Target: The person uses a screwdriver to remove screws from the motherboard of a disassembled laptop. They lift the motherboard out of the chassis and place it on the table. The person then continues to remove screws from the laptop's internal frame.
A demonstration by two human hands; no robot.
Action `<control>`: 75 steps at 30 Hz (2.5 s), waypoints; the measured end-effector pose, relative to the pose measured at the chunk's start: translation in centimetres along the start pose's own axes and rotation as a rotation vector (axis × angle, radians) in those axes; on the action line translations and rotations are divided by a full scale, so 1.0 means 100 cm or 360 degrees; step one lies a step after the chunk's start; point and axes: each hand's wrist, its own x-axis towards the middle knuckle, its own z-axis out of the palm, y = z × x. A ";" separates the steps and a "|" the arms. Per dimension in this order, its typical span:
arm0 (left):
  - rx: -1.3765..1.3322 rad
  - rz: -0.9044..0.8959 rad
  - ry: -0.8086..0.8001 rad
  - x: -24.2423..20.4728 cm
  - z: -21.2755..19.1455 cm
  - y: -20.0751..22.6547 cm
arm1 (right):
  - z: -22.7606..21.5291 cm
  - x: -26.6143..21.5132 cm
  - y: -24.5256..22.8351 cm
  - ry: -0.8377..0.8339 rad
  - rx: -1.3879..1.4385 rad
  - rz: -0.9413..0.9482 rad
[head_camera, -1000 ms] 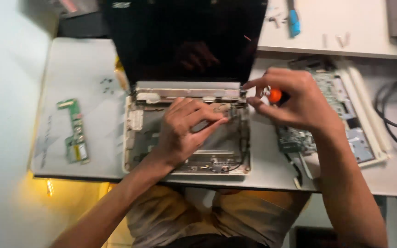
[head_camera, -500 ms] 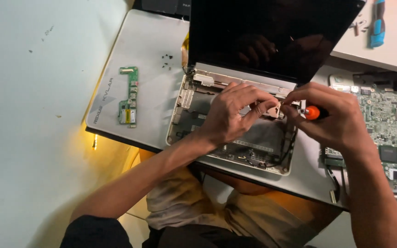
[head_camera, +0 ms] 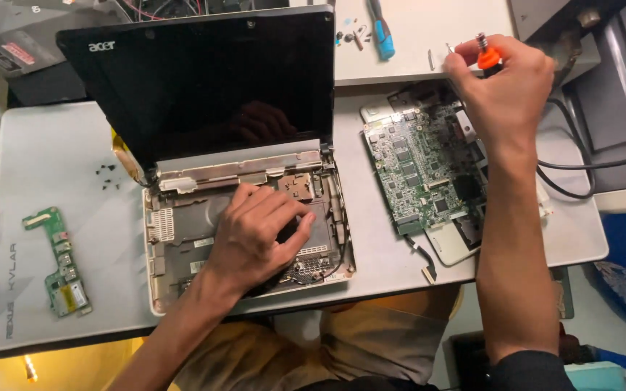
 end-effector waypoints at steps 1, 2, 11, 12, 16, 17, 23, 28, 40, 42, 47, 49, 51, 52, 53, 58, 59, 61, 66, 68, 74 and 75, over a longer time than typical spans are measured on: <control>0.0004 -0.0006 -0.0006 -0.001 0.000 0.000 | 0.003 0.000 -0.001 0.0028 -0.0022 -0.0060; 0.0009 -0.0012 -0.0012 -0.002 0.000 0.000 | 0.006 0.000 -0.002 0.0055 -0.0044 -0.0120; 0.0002 -0.0010 -0.0045 -0.004 0.001 -0.002 | 0.019 -0.003 0.004 0.0025 -0.0346 -0.0090; 0.0003 -0.0007 -0.0043 -0.003 0.000 -0.001 | 0.021 -0.004 0.005 0.0028 -0.0346 -0.0090; -0.0006 0.0007 0.0002 -0.001 -0.001 0.000 | 0.024 -0.005 0.005 0.0056 -0.0438 0.0001; -0.0009 0.0004 0.0004 -0.002 -0.001 0.000 | 0.024 -0.006 0.003 0.0061 -0.0440 0.0020; 0.0007 -0.0009 -0.0024 -0.004 0.001 -0.002 | 0.019 -0.004 -0.004 0.0073 -0.0423 -0.0056; -0.0045 -0.0023 -0.0020 -0.003 0.000 -0.001 | 0.016 -0.007 -0.021 -0.0055 -0.0367 -0.0128; -0.0078 -0.0036 0.0036 0.000 0.000 -0.001 | 0.016 -0.012 -0.020 -0.0210 -0.0403 -0.0345; -0.0073 -0.0066 0.0043 -0.003 -0.001 0.000 | 0.017 -0.017 -0.037 -0.0249 -0.0361 -0.0395; -0.0318 -0.0380 0.0377 -0.001 0.001 0.002 | 0.023 -0.041 -0.138 -0.1045 0.0756 -0.0250; -0.0308 -0.0376 0.0340 -0.001 0.003 -0.001 | 0.026 -0.049 -0.161 -0.1129 0.0826 -0.0286; -0.0303 -0.0360 0.0308 -0.001 0.003 -0.004 | 0.029 -0.052 -0.171 -0.1204 0.0885 -0.0326; -0.0303 -0.0375 0.0324 -0.001 0.002 -0.004 | 0.032 -0.051 -0.170 -0.1241 0.0941 -0.0253; -0.0308 -0.0387 0.0341 0.000 0.001 -0.004 | 0.033 -0.050 -0.168 -0.1276 0.0989 -0.0176; -0.0335 -0.0482 0.0466 -0.003 0.001 -0.006 | 0.020 -0.042 -0.156 -0.1272 0.0876 -0.0242; -0.0355 -0.0499 0.0540 -0.002 0.000 -0.006 | 0.021 -0.042 -0.152 -0.1204 0.0763 -0.0346; -0.0319 -0.0484 0.0559 -0.001 -0.001 -0.006 | 0.020 -0.042 -0.155 -0.1199 0.0779 -0.0398; -0.0235 -0.0467 0.0581 -0.001 -0.001 -0.004 | 0.024 -0.045 -0.148 -0.1186 0.0880 -0.0489; -0.0249 -0.0440 0.0567 -0.001 0.001 -0.005 | 0.024 -0.044 -0.150 -0.1176 0.0913 -0.0525; -0.0286 -0.0445 0.0502 0.000 0.001 -0.004 | 0.027 -0.045 -0.161 -0.1194 0.0989 -0.0576; -0.0284 -0.0446 0.0504 0.000 0.000 -0.003 | 0.027 -0.045 -0.158 -0.1195 0.0989 -0.0579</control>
